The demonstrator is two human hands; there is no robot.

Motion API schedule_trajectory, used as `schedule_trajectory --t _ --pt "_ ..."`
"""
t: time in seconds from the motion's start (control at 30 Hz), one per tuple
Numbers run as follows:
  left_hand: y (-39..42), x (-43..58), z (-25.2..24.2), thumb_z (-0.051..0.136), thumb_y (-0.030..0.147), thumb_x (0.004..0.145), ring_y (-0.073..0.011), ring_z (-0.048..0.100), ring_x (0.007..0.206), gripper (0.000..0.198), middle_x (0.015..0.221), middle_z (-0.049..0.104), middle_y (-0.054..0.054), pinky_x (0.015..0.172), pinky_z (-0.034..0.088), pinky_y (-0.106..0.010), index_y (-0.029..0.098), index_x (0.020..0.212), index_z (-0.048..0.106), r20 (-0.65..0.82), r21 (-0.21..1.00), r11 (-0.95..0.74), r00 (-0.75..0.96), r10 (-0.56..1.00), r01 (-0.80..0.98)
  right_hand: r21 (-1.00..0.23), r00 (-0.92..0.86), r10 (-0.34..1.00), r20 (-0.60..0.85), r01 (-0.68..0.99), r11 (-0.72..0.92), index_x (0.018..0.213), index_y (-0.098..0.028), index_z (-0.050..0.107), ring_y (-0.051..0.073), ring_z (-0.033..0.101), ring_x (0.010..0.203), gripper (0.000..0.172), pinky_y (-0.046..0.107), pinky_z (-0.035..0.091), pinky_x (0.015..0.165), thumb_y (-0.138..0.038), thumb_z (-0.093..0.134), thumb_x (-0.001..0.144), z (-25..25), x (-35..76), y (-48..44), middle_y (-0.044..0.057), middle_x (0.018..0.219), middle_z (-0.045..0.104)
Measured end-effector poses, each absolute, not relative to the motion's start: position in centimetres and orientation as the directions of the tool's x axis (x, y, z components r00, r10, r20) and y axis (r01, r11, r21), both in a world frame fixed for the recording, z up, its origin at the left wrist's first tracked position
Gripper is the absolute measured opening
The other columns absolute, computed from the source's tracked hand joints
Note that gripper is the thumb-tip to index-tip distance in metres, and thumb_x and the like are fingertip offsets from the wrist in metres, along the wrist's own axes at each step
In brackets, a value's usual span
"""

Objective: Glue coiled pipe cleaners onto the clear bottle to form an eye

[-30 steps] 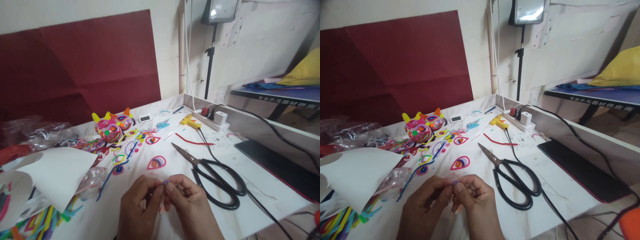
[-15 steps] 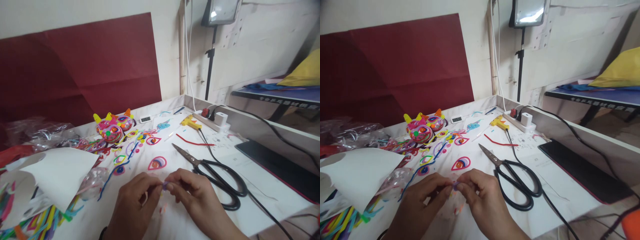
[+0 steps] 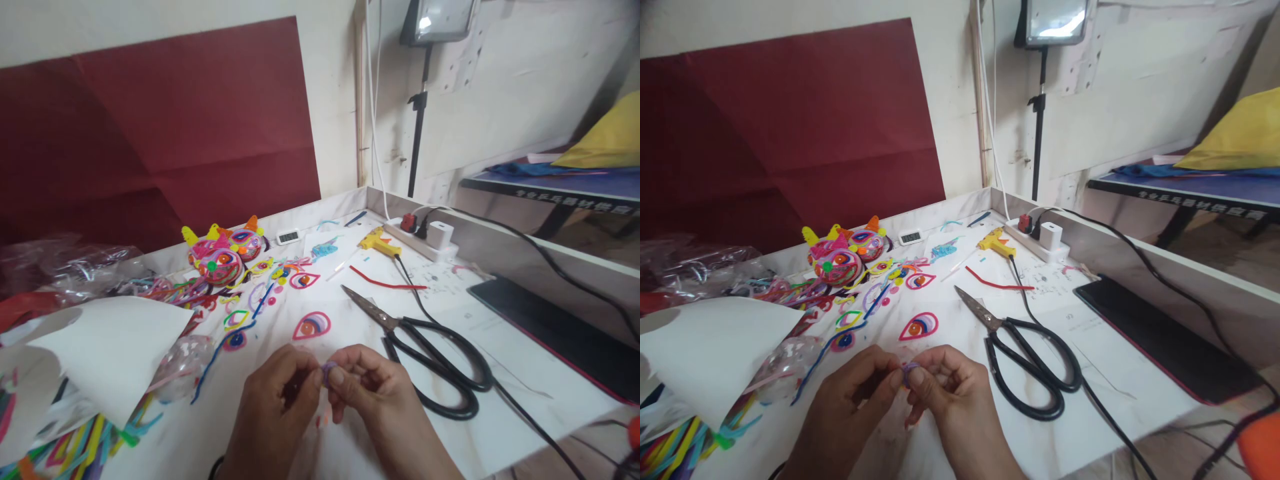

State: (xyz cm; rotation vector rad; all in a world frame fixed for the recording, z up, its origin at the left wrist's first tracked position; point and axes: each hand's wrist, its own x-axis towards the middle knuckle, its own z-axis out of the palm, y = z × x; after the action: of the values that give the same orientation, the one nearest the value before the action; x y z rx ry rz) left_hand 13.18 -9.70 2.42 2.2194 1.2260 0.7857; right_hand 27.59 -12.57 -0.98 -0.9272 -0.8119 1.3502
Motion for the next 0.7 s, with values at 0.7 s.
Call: schedule_trajectory --t 0.7 --pt "-9.9 12.8 2.6 0.049 0.041 0.091 -0.0143 0.056 0.065 0.029 0.070 0.061 0.000 0.058 0.041 -0.022 0.020 0.077 0.064 0.047 0.799 -0.320 0.477 0.877 0.510 -0.905 -0.027 0.998 -0.060 -0.421 -0.066 0.059 -0.015 0.064 0.006 0.039 0.042 0.036 0.020 0.027 0.044 -0.045 0.084 0.059 -0.7 28.8 -12.4 -0.005 0.044 0.050"
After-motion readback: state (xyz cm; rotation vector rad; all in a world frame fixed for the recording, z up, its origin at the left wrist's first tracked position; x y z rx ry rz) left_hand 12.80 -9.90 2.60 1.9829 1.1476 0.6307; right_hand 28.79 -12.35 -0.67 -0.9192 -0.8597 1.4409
